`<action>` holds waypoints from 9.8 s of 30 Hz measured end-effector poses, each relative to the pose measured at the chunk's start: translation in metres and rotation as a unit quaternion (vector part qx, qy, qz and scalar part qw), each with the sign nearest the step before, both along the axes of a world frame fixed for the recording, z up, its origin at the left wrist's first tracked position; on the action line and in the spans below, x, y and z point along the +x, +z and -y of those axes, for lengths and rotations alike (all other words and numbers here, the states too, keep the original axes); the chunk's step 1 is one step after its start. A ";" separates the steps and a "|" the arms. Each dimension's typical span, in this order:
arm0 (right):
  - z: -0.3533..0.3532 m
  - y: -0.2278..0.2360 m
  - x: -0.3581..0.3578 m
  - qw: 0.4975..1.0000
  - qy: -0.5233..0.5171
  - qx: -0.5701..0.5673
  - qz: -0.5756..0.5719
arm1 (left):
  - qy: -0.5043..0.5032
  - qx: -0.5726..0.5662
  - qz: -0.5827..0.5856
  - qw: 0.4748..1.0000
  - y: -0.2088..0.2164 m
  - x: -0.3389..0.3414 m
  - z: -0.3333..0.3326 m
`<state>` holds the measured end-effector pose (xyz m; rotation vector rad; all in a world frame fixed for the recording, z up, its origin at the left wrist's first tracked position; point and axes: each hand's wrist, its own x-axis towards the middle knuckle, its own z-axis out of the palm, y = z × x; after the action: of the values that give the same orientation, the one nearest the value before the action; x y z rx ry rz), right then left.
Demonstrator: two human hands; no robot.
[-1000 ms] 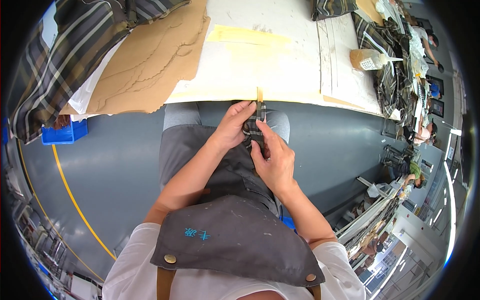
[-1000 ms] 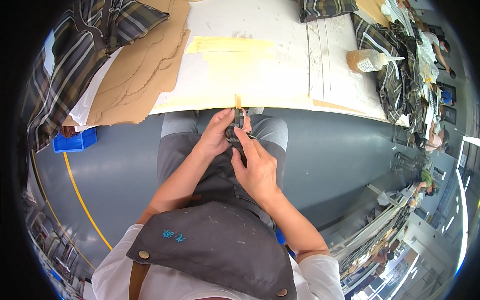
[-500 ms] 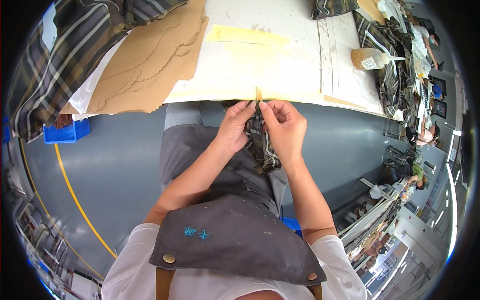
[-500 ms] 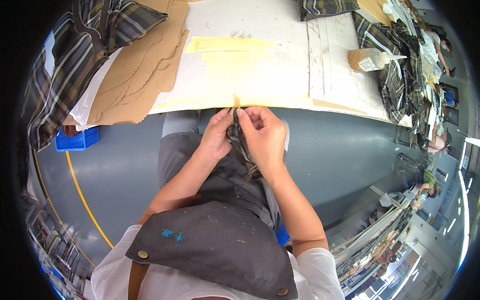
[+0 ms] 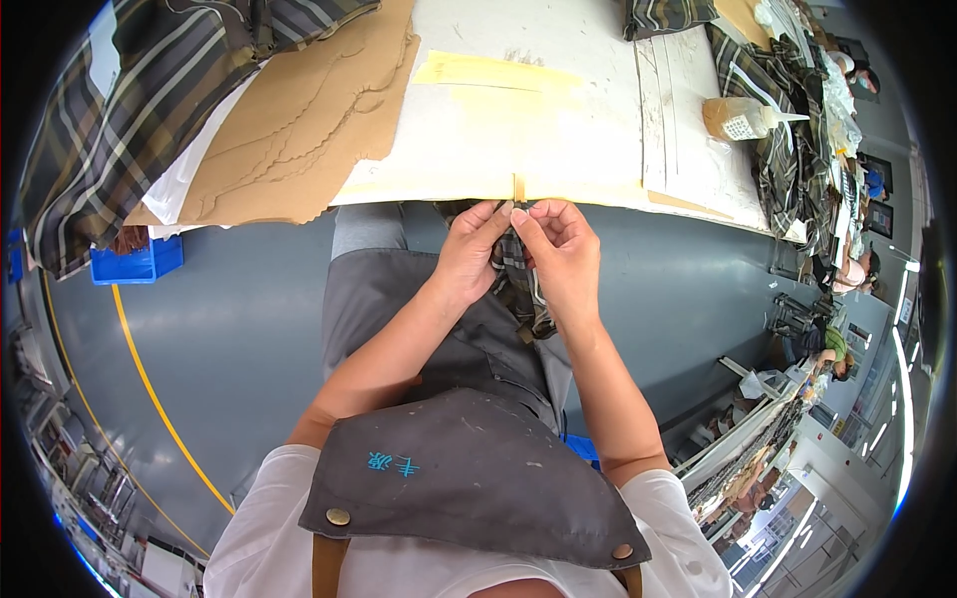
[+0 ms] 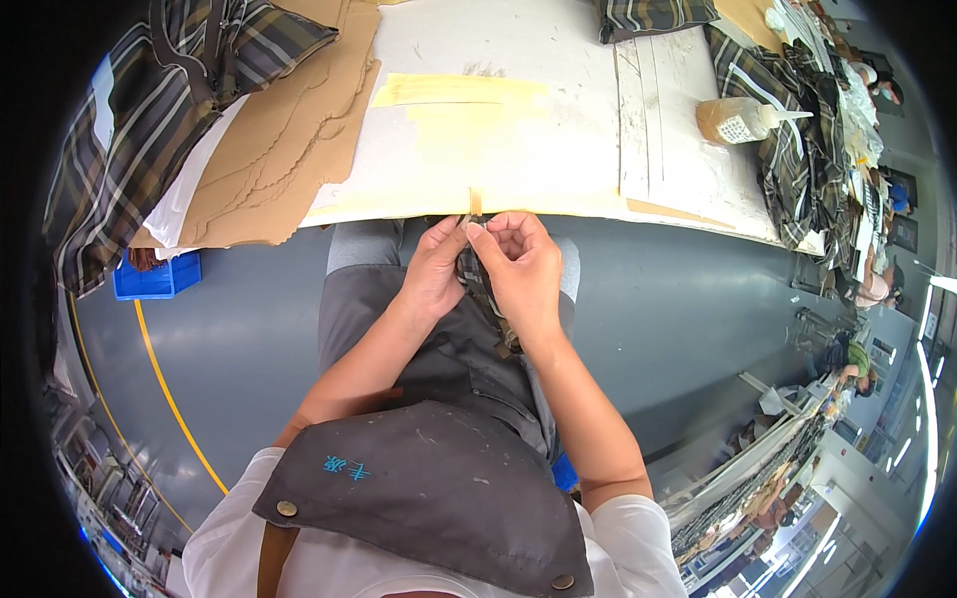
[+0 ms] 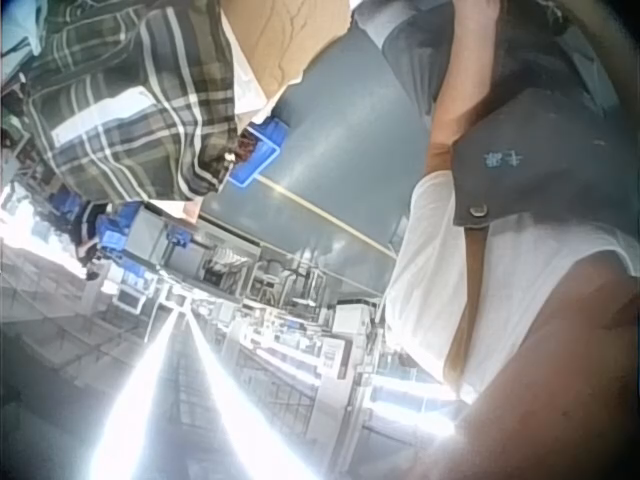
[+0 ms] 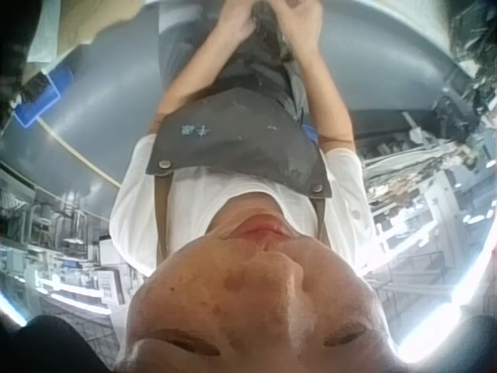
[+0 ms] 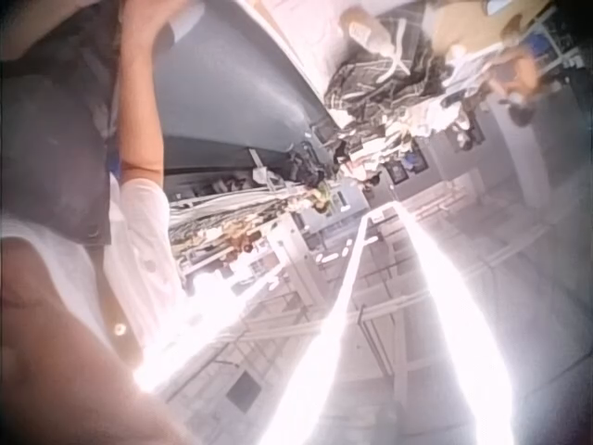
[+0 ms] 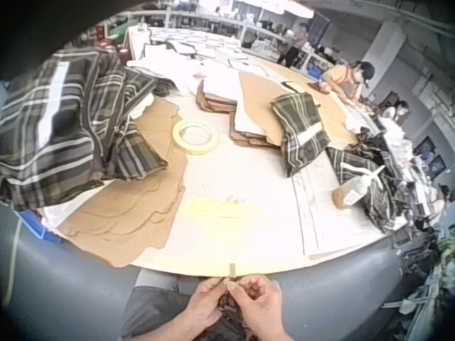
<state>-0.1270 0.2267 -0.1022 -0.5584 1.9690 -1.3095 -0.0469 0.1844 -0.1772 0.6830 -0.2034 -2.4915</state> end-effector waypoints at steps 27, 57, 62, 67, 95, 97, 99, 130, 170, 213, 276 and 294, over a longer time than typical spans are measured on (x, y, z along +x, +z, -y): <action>-0.011 0.012 -0.008 0.961 0.027 0.014 0.275 | -0.008 -0.004 0.018 1.000 0.007 0.002 0.003; -0.001 0.012 -0.004 0.993 -0.016 0.000 0.116 | 0.005 -0.072 0.014 0.997 -0.003 -0.002 -0.002; 0.007 -0.002 0.001 0.992 -0.095 0.003 0.083 | 0.012 -0.066 0.042 0.997 -0.001 -0.005 -0.003; 0.010 -0.007 0.005 0.987 -0.129 -0.037 0.092 | 0.017 -0.063 0.030 0.997 -0.008 -0.004 -0.002; -0.005 0.006 0.005 0.987 -0.006 -0.050 0.152 | 0.014 -0.079 0.060 0.995 0.007 -0.004 -0.002; -0.015 0.011 0.001 0.986 0.020 -0.030 0.162 | -0.003 -0.078 0.037 0.996 -0.001 0.002 -0.003; -0.026 0.014 -0.002 0.984 0.045 -0.009 0.171 | -0.022 -0.075 0.015 0.997 0.001 0.006 -0.008; -0.128 0.063 0.008 0.897 0.232 -0.231 -0.297 | 0.011 -0.895 0.127 0.427 0.127 0.101 -0.014; -0.007 0.073 -0.139 0.967 0.035 -0.198 -0.154 | 0.048 -0.572 0.327 0.750 0.158 0.004 0.234; -0.001 0.113 0.056 0.810 0.412 -0.241 0.341 | 0.273 -0.728 0.328 0.536 0.348 0.176 0.379; -0.041 0.208 -0.064 0.934 0.188 -0.304 0.011 | 0.140 -0.858 0.136 0.475 0.230 0.030 0.021; -0.099 0.184 0.001 0.880 0.258 -0.295 -0.270 | -0.079 -0.692 0.130 0.705 0.248 0.099 0.006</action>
<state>-0.1265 0.3261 0.0822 -1.7758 1.5864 -1.4793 0.0522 0.1782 0.0703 0.2809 -2.0048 -1.5753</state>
